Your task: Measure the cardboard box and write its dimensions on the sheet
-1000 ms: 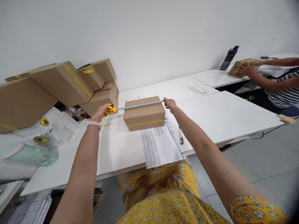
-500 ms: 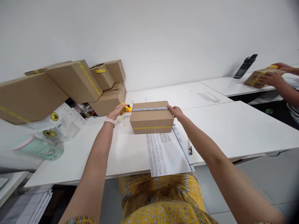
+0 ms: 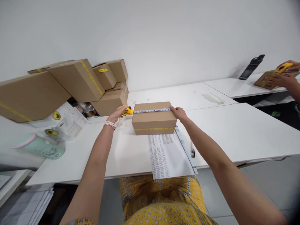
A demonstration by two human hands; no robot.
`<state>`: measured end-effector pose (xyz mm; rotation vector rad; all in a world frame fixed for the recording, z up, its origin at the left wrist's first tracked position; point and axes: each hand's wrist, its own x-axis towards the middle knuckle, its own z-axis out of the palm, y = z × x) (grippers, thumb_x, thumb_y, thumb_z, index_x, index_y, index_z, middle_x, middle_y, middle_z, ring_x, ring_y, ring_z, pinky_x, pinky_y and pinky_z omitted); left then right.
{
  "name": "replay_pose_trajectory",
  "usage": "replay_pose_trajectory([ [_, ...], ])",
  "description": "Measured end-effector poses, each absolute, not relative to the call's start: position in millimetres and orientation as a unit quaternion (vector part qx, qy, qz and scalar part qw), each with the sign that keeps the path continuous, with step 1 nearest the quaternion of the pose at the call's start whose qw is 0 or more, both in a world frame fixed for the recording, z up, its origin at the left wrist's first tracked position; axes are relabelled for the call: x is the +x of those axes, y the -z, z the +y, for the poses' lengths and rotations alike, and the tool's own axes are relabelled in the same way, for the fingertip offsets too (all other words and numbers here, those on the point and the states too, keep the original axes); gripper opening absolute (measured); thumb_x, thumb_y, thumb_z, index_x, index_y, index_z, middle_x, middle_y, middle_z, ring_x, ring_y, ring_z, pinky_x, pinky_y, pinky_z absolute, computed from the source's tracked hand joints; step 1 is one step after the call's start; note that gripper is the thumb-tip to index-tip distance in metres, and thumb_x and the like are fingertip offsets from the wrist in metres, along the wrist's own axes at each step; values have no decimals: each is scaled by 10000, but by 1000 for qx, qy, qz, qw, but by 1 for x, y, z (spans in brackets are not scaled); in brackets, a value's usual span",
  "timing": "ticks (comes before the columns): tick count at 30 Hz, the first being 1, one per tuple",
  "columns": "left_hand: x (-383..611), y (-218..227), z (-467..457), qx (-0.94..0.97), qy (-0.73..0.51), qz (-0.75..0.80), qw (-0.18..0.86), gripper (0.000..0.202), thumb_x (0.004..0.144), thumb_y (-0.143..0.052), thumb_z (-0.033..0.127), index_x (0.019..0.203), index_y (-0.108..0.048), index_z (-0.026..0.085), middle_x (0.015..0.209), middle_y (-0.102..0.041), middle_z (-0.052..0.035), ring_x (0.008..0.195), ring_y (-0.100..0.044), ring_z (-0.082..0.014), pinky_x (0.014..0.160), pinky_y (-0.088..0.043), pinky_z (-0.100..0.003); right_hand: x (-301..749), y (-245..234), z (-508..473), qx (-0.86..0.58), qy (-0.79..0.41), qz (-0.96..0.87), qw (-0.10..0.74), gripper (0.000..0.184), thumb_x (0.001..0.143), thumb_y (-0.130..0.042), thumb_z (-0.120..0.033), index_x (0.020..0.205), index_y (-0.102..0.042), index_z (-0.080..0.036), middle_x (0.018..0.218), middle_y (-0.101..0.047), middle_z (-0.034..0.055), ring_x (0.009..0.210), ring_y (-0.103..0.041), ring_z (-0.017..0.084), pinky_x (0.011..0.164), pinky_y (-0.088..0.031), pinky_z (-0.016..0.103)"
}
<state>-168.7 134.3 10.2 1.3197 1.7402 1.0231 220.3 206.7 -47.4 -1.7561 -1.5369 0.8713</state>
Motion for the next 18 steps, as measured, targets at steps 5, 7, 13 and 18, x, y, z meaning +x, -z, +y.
replay_pose_trajectory([
  [5,-162,-11,130,514,-391,678,351,467,790,-660,592,1043,-710,203,1039,-718,-75,836,-594,-195,612,-368,-271,214,39,202,-690,-278,-606,282,441,942,-501,-566,659,-516,-229,766,-656,84,714,-593,226,660,-409,342],
  [7,-159,-16,129,517,-393,678,344,464,781,-672,589,1039,-709,206,1027,-722,-74,843,-598,-196,612,-366,-266,212,35,202,-698,-251,-610,277,418,956,-508,-523,661,-513,-227,788,-661,92,751,-607,236,684,-414,346],
  [13,-147,-47,96,559,-372,653,350,430,705,-780,506,997,-744,192,962,-741,-72,801,-609,-200,571,-374,-247,217,18,206,-680,-247,-606,332,374,967,-526,-467,684,-507,-223,795,-655,74,745,-576,198,686,-411,316],
  [18,-89,-26,5,612,-274,501,548,481,757,-786,485,1134,-726,193,921,-716,-87,672,-624,-176,481,-427,-246,213,2,210,-553,-271,-626,478,413,962,-514,-541,694,-503,-227,702,-575,12,652,-469,149,638,-381,284],
])
